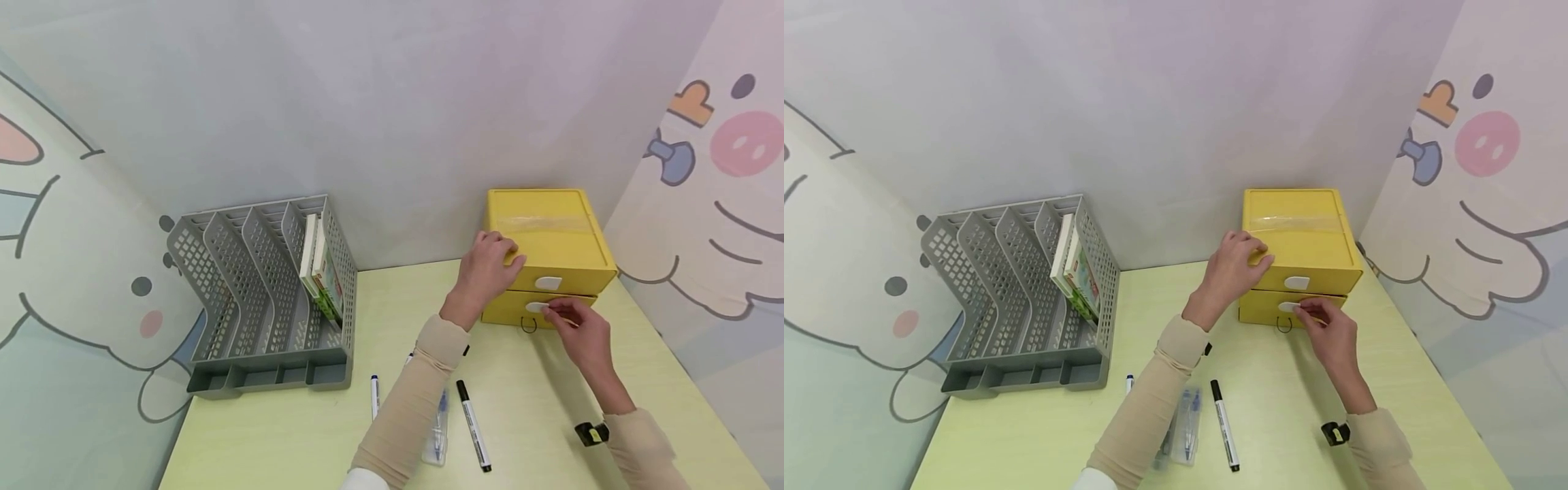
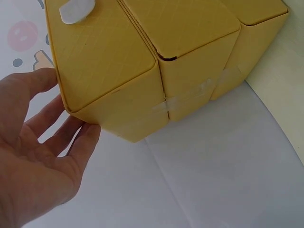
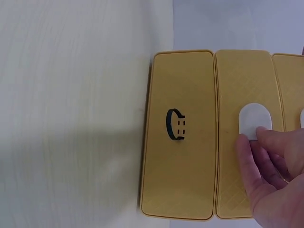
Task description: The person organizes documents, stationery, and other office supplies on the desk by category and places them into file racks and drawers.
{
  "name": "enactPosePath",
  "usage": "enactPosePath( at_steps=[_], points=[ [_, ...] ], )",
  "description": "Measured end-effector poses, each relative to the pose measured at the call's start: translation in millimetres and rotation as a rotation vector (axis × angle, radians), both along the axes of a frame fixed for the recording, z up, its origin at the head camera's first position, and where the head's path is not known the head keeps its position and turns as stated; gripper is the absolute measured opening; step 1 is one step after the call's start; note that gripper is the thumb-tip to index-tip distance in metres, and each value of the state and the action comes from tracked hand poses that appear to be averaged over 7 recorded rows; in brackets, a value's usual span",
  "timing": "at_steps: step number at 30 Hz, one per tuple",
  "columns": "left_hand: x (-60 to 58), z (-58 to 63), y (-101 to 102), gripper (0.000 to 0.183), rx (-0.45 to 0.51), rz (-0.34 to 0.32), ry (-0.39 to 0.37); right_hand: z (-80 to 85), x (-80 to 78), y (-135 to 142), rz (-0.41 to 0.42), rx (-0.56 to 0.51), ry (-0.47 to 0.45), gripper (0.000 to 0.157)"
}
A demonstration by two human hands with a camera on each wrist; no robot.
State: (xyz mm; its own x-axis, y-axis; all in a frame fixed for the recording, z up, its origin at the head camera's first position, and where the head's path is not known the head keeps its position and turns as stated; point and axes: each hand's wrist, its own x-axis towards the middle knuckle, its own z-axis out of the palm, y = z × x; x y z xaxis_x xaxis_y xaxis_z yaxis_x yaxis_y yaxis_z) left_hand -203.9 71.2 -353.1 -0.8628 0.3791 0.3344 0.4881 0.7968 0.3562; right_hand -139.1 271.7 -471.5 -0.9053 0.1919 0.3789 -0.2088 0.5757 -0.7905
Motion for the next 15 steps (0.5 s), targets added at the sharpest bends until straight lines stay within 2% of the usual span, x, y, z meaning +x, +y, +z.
enactPosePath(
  at_steps=[9,15],
  points=[
    [0.9,-0.7,0,0.031,-0.034,-0.011,0.045,-3.8,19.8,3,0.029,0.013,0.030,0.011],
    [0.9,-1.5,-1,0.031,-0.120,-0.036,0.148,-6.5,31.1,3,0.050,-0.012,0.082,0.016]
  ],
)
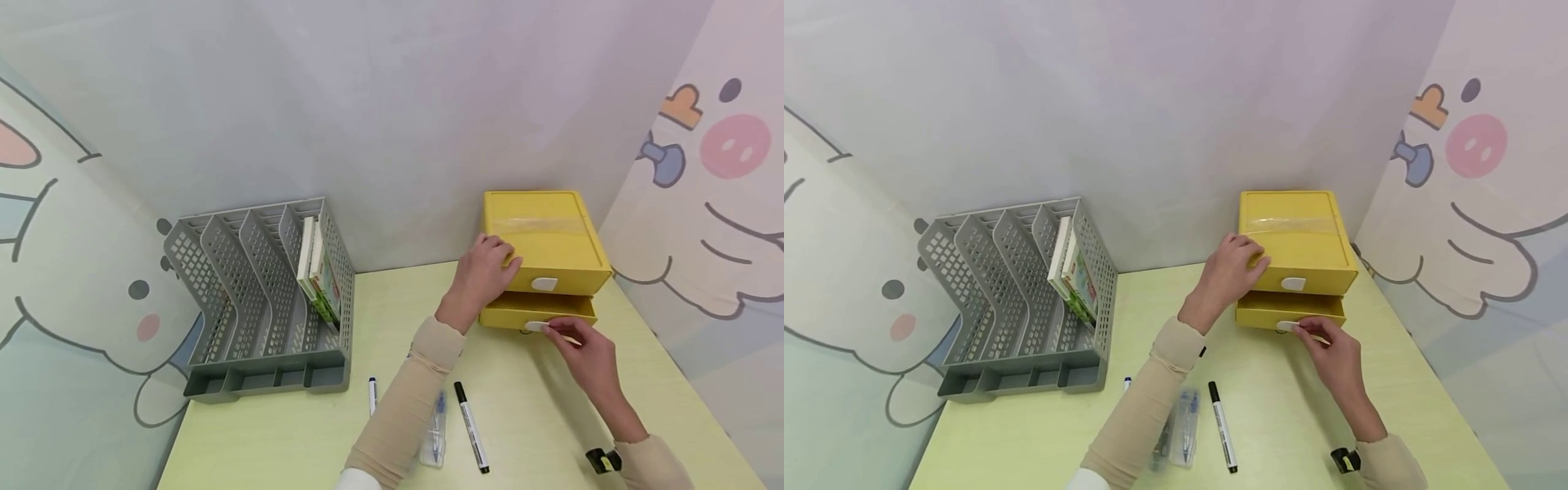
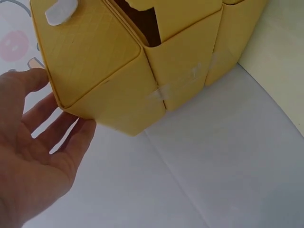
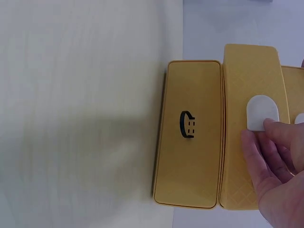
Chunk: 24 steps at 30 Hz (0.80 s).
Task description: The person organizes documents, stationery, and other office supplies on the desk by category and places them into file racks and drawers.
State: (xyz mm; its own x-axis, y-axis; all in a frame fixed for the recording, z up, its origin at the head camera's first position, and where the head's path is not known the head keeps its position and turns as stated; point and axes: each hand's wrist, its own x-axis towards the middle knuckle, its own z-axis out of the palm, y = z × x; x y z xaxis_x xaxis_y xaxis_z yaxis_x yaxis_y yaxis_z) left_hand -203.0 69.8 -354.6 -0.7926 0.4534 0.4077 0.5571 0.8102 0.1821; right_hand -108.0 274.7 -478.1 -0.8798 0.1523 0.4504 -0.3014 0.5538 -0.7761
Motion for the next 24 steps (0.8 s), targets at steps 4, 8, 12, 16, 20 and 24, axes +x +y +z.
enactPosePath(
  at_steps=[4,8,12,16,20,24],
  points=[
    [0.7,0.2,-1,0.032,-0.063,-0.012,0.058,-1.1,6.8,-1,-0.008,-0.015,-0.005,0.018],
    [0.7,-1.1,-2,0.034,-0.115,-0.027,0.081,-2.5,12.2,0,-0.022,-0.017,-0.018,0.018],
    [-0.3,-4.4,-4,0.035,-0.121,-0.058,0.106,-4.6,16.1,-1,-0.019,-0.039,-0.014,0.019],
    [-1.6,-7.7,-7,0.033,-0.121,-0.090,0.148,-5.9,19.0,-2,-0.011,-0.060,-0.010,0.020],
    [-2.9,-9.3,-8,0.032,-0.136,-0.116,0.184,-5.6,21.8,-3,-0.015,-0.074,-0.006,0.020],
    [-4.4,-9.9,-8,0.033,-0.161,-0.136,0.212,-4.3,26.4,-4,-0.014,-0.093,-0.004,0.020]
  ],
)
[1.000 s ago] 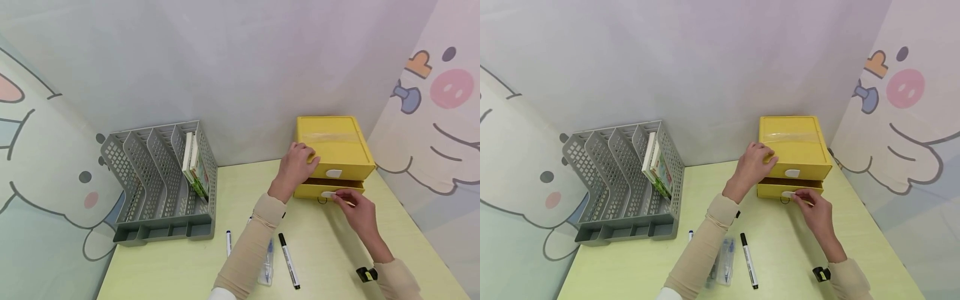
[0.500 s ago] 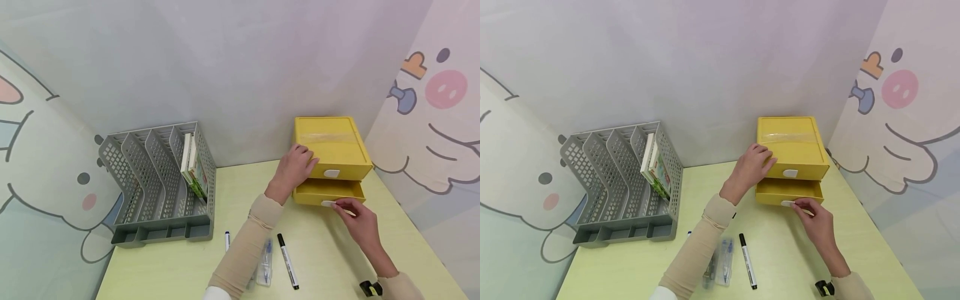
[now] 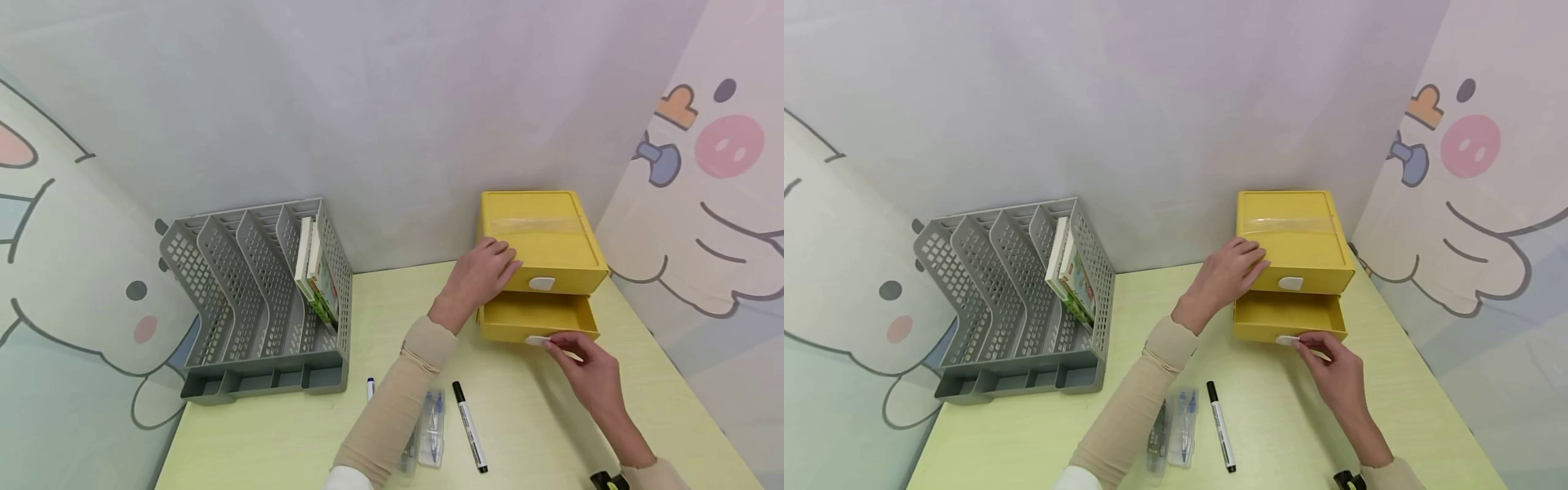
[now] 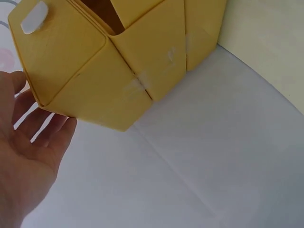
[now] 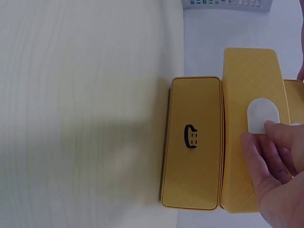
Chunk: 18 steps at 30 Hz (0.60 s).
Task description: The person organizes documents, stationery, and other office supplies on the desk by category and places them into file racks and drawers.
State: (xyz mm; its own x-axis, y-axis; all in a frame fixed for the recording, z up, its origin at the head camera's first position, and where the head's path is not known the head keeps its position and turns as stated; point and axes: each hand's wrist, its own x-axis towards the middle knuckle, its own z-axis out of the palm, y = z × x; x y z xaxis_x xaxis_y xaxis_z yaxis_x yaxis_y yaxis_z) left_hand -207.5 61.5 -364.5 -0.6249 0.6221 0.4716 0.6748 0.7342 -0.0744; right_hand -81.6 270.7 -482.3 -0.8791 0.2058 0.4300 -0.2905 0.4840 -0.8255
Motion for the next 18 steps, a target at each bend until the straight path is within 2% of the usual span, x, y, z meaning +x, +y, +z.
enactPosePath(
  at_steps=[7,15,18],
  points=[
    [-1.2,-1.0,0,0.031,-0.018,-0.015,0.040,1.6,9.9,-1,0.019,0.006,0.007,0.019],
    [-1.4,-0.5,-1,0.032,-0.013,-0.014,-0.003,-0.7,21.3,-3,-0.006,0.000,-0.037,0.018],
    [-1.7,-0.6,-1,0.033,-0.008,-0.013,-0.005,-2.1,22.6,-2,-0.002,0.006,-0.028,0.021]
  ],
)
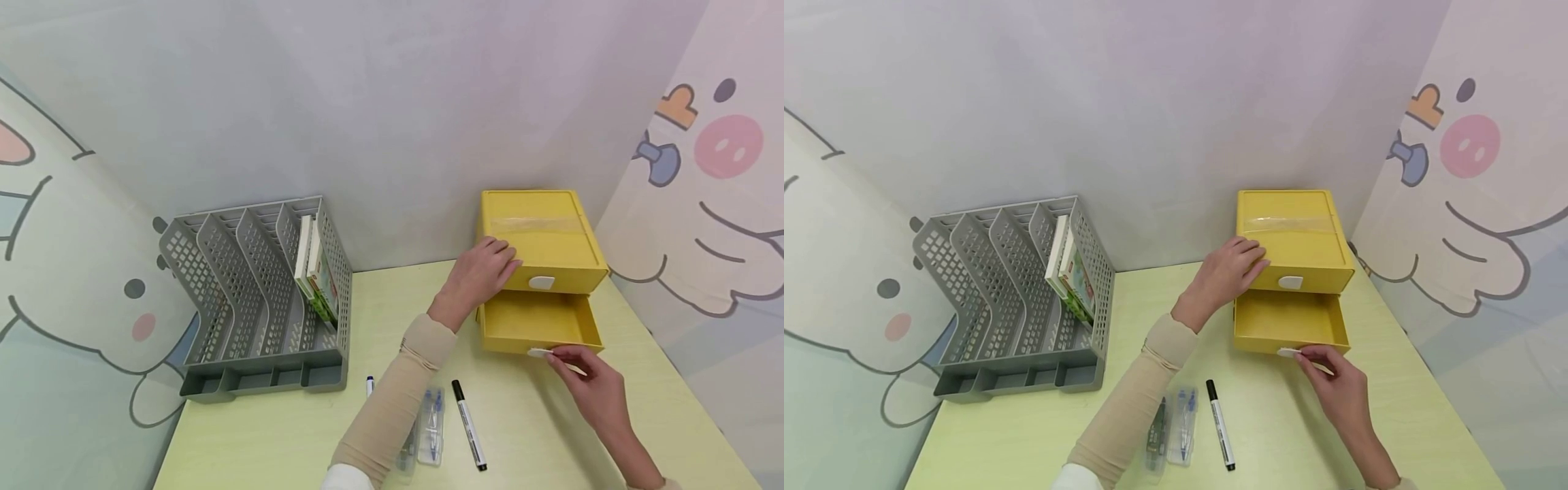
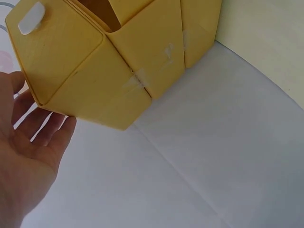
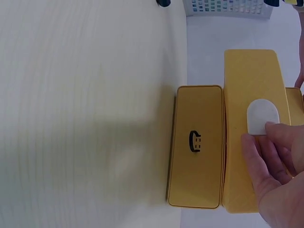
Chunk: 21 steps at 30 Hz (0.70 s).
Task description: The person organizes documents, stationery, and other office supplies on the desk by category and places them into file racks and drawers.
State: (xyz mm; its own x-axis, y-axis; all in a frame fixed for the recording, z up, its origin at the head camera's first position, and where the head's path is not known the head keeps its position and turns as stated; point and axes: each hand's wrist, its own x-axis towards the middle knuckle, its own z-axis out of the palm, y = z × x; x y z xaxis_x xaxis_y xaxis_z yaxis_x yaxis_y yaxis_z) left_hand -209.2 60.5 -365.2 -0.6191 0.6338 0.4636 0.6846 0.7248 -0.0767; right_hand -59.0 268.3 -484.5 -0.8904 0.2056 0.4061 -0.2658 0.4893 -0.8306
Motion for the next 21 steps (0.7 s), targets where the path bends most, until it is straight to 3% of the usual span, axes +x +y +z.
enactPosePath(
  at_steps=[13,21],
  points=[
    [-1.0,-0.4,1,0.034,0.016,0.020,-0.021,11.3,12.8,14,0.111,0.091,-0.038,0.025],
    [-0.6,0.0,1,0.033,0.031,0.018,-0.040,11.9,13.9,18,0.154,0.042,-0.024,0.028]
  ],
)
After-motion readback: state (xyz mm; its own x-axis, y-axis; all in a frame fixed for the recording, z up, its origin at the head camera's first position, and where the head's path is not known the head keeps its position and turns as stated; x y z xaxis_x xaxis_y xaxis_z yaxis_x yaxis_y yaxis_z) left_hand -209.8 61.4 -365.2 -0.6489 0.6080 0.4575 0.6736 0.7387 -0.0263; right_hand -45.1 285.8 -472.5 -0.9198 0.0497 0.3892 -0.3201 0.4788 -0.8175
